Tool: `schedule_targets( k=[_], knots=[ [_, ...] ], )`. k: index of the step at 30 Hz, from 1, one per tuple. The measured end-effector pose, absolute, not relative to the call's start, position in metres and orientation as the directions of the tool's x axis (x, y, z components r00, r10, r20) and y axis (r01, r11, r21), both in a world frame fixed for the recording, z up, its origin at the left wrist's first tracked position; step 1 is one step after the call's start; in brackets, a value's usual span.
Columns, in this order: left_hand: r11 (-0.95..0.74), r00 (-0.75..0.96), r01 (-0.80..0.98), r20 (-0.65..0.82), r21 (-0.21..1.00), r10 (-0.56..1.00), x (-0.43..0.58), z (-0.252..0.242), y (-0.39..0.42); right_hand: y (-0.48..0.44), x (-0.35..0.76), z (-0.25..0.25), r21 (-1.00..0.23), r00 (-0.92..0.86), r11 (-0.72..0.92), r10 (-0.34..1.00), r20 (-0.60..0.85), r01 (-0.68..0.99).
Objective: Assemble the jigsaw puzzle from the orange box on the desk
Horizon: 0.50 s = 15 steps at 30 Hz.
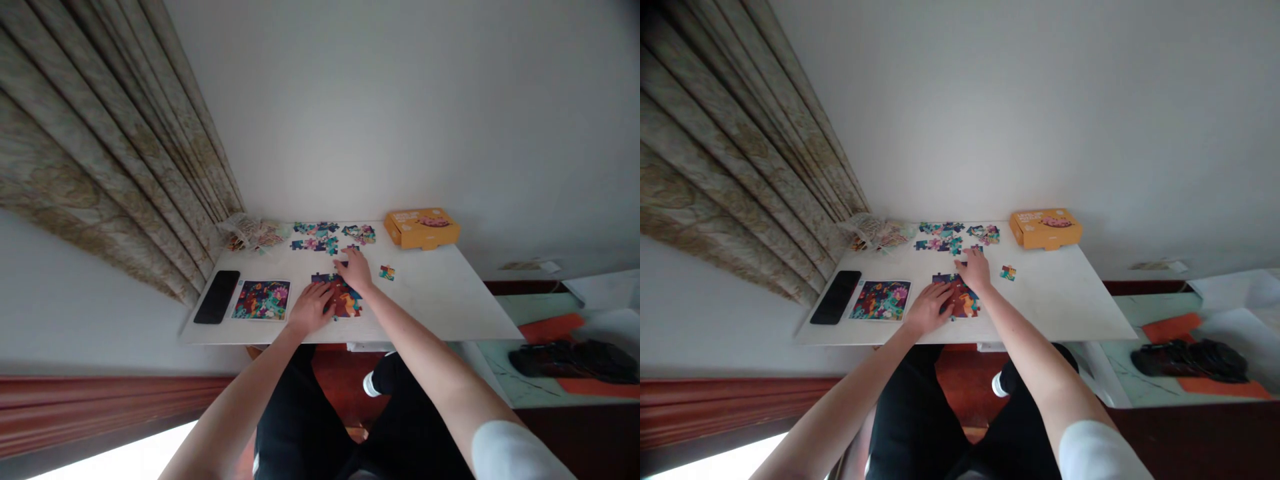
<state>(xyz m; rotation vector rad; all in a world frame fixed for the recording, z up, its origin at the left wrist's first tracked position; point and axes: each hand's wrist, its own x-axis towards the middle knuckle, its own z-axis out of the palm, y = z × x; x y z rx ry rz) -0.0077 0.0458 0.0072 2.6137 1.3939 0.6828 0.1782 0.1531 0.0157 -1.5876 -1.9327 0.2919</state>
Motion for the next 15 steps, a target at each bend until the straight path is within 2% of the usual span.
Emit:
schedule_targets(
  k=[3,8,15],
  knots=[
    [-0.567,0.470,0.768,0.337,0.299,0.816,-0.007,0.009,0.046,0.205,0.163,0.019,-0.513,-0.136,0.254,0.957,0.256,0.820],
    [-0.561,0.455,0.758,0.346,0.333,0.821,-0.006,0.012,0.045,0.242,0.145,0.014,-0.470,-0.082,0.121,0.991,0.101,0.875],
    [-0.563,0.447,0.747,0.359,0.353,0.819,-0.006,0.013,0.046,0.255,0.151,0.011,-0.556,-0.059,0.136,0.986,0.154,0.820]
  ],
)
